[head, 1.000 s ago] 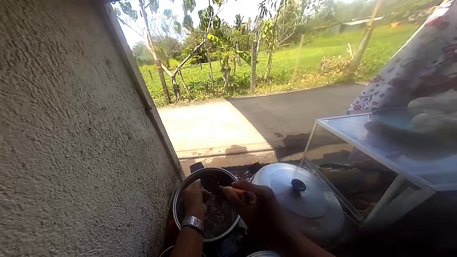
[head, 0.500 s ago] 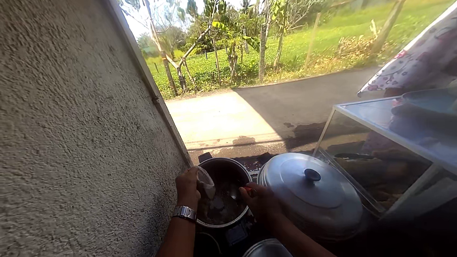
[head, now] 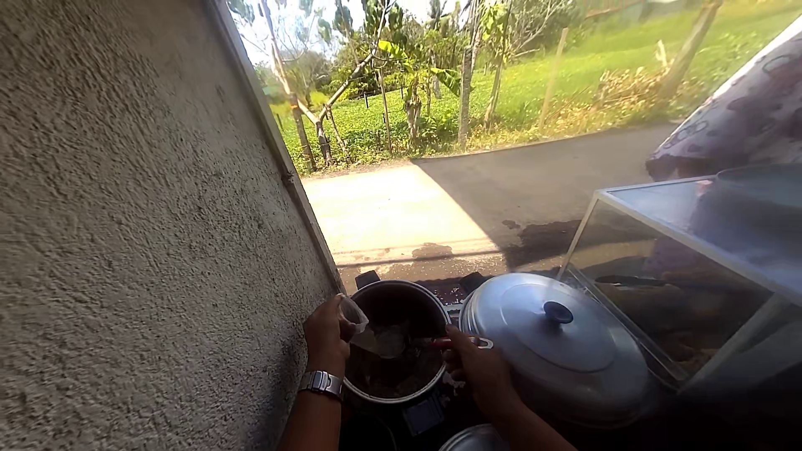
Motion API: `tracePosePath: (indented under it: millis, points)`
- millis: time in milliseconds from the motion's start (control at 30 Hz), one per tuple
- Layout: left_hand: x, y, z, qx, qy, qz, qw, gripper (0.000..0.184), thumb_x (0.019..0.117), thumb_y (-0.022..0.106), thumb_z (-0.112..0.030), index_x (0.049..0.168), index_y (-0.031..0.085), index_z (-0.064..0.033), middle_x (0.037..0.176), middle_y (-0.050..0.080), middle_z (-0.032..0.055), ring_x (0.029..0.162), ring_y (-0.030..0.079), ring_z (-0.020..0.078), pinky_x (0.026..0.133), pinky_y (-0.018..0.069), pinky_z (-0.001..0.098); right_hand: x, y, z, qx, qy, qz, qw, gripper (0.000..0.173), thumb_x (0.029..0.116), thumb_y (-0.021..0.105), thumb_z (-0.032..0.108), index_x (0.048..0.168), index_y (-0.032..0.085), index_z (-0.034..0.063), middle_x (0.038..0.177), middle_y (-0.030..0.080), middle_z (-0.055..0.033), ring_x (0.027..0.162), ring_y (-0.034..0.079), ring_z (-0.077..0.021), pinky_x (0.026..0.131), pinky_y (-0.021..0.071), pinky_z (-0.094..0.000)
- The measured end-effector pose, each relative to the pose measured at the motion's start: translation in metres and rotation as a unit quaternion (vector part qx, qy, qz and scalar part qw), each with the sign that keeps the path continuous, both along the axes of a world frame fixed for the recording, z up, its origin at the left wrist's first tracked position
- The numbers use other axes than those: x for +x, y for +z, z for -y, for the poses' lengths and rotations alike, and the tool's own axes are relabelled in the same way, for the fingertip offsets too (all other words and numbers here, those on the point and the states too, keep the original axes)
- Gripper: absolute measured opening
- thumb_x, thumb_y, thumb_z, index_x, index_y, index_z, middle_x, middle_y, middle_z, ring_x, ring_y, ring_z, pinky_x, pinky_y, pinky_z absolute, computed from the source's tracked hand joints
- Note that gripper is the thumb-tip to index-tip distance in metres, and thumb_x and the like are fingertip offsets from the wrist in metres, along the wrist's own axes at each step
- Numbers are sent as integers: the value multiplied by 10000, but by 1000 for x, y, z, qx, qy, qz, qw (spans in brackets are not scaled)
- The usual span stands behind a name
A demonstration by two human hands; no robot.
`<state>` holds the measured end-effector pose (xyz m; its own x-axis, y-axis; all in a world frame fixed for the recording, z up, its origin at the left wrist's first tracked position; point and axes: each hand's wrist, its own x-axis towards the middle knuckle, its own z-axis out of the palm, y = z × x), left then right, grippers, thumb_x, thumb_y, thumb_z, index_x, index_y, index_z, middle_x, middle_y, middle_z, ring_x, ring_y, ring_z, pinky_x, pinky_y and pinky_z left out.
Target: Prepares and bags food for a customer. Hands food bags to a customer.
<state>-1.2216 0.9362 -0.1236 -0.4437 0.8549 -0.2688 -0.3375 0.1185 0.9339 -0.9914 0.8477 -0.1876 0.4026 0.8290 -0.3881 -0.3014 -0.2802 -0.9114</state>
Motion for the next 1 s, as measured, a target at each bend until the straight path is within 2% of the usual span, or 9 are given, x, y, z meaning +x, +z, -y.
tracePosePath:
  millis: [200,467,600,667,767,800,867,933,1000]
  points:
    - [8,-8,-5,-15,-8,-11,1000,163,981,651,-160,953,639,1,563,495,76,405,481,168,412,499,340,21,49,-7,60,-3,34,998,409,1003,672,407,931,704,5,676,713,-130,527,683,-237,475,577,-365]
    - [29,-35,-8,-18,-15,8,1000,185,986,626,-127,867,604,13,528,499,87,413,532,208,448,543,390,15,117,7,128,29,67,989,384,997,683,413,904,742,45,678,717,-119,524,680,-221,471,571,-333]
    - [42,-39,-6,-13,3,49,999,208,1034,580,-161,1031,602,46,589,590,132,467,615,231,482,579,404,-14,109,26,223,86,200,950,325,963,697,455,930,757,137,716,726,0,566,683,-129,525,603,-309]
    - [46,-40,-4,-3,14,58,998,246,1048,556,-177,1060,625,58,633,631,152,495,634,236,494,580,398,-27,95,39,304,107,325,889,348,968,682,483,1007,774,150,743,704,47,623,658,-58,579,586,-277]
    - [48,-43,-4,14,20,64,998,296,1070,533,-216,1097,641,58,679,656,162,537,659,248,526,596,412,-32,70,48,400,119,472,777,403,994,653,488,1111,757,117,768,697,6,664,660,-91,593,581,-321]
    - [48,-45,-5,18,24,64,997,307,1071,533,-229,1100,646,54,688,662,163,545,664,251,536,602,420,-31,64,49,419,115,488,757,401,995,659,471,1143,749,110,782,703,2,675,666,-92,601,586,-317]
    - [47,-44,-6,18,35,58,998,305,1066,547,-239,1087,650,46,666,654,152,523,655,242,520,598,414,-25,59,49,438,102,472,759,364,992,688,415,1170,747,103,845,729,5,724,683,-74,646,606,-297]
    - [45,-43,-5,22,32,54,998,282,1059,556,-218,1090,641,50,649,640,150,507,643,237,507,592,407,-19,56,45,440,78,432,783,314,986,710,357,1162,754,102,915,749,21,782,700,-48,697,624,-271]
    - [40,-40,-3,30,17,45,998,267,1054,561,-190,1099,640,61,645,634,154,508,640,244,510,592,416,-13,48,36,406,66,419,809,307,990,696,387,1136,761,125,914,744,50,782,693,-28,705,619,-259]
